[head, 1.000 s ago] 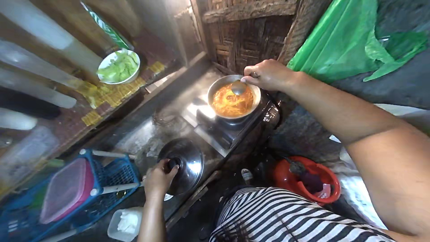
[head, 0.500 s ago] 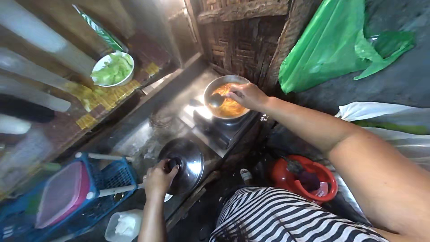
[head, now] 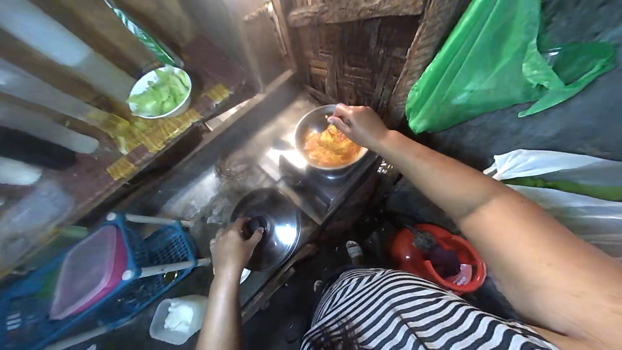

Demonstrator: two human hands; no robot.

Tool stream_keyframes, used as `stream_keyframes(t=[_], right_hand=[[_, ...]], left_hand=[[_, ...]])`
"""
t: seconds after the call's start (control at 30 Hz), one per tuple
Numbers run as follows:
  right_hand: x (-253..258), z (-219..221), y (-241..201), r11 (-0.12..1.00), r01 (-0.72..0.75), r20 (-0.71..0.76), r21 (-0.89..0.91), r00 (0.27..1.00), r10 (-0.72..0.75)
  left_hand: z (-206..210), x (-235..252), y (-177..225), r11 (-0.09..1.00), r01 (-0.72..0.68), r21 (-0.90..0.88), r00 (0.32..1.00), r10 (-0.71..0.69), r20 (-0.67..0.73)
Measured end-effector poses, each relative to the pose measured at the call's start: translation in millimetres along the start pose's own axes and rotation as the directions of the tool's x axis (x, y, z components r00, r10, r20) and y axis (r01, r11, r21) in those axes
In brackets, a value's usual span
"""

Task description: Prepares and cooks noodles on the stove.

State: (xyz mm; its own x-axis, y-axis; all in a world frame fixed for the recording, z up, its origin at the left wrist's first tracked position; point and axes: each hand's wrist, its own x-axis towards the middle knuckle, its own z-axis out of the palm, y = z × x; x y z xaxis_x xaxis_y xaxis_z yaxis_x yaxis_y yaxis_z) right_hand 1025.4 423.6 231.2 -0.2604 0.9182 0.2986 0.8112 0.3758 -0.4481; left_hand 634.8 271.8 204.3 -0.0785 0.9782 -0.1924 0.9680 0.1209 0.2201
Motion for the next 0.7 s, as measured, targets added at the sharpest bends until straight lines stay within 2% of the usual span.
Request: stream_keyframes(t=[0.17,0.27,0.37,0.47,0.53,0.6,0.67,0.7], right_hand=[[-8.2,3.0,33.6,0.979,0.195,0.171,-0.067,0.969,-0.181],[-21.4,-7.9,40.4,0.982,0.178,0.178,-0.071,0.97,-0.163],[-42.6,-22.8,44.4,0.994,0.109,0.023,0.002,0.994,-0.109],[-64.5,-19.8,52.8,0.957,0.008,-0.257,0.289,0.964,0.069],[-72.8,-12.6,53.5,0.806,-0.028,-0.351,0.591,0.89,0.289],[-80.7,-14.2,44.1,0.532,-0.035,-0.286,0.846,0.812,0.508],[-87.7,-17.7,38.3,0.297,-0.004,-0.192,0.955,0.757,0.625],[-89.6,-18.9,37.1,0.23,0.023,-0.172,0.973,0.739,0.651]], left_hand=[[-10.6,11.6,37.3,0.991,-0.111,0.072,0.993,0.114,-0.035],[-19.4,23.8,71.2,0.969,-0.208,0.136,0.974,0.218,-0.061],[-23.7,43.4,111.7,0.928,-0.326,0.181,0.938,0.342,-0.063],[-22.4,70.6,160.2,0.885,-0.436,0.163,0.892,0.448,-0.051],[-16.6,96.0,190.7,0.859,-0.485,0.165,0.868,0.495,-0.027],[-8.6,124.7,219.2,0.847,-0.501,0.18,0.863,0.504,0.031],[3.6,154.9,242.9,0.847,-0.495,0.194,0.869,0.488,0.089],[10.2,169.3,253.0,0.846,-0.488,0.214,0.873,0.476,0.106]])
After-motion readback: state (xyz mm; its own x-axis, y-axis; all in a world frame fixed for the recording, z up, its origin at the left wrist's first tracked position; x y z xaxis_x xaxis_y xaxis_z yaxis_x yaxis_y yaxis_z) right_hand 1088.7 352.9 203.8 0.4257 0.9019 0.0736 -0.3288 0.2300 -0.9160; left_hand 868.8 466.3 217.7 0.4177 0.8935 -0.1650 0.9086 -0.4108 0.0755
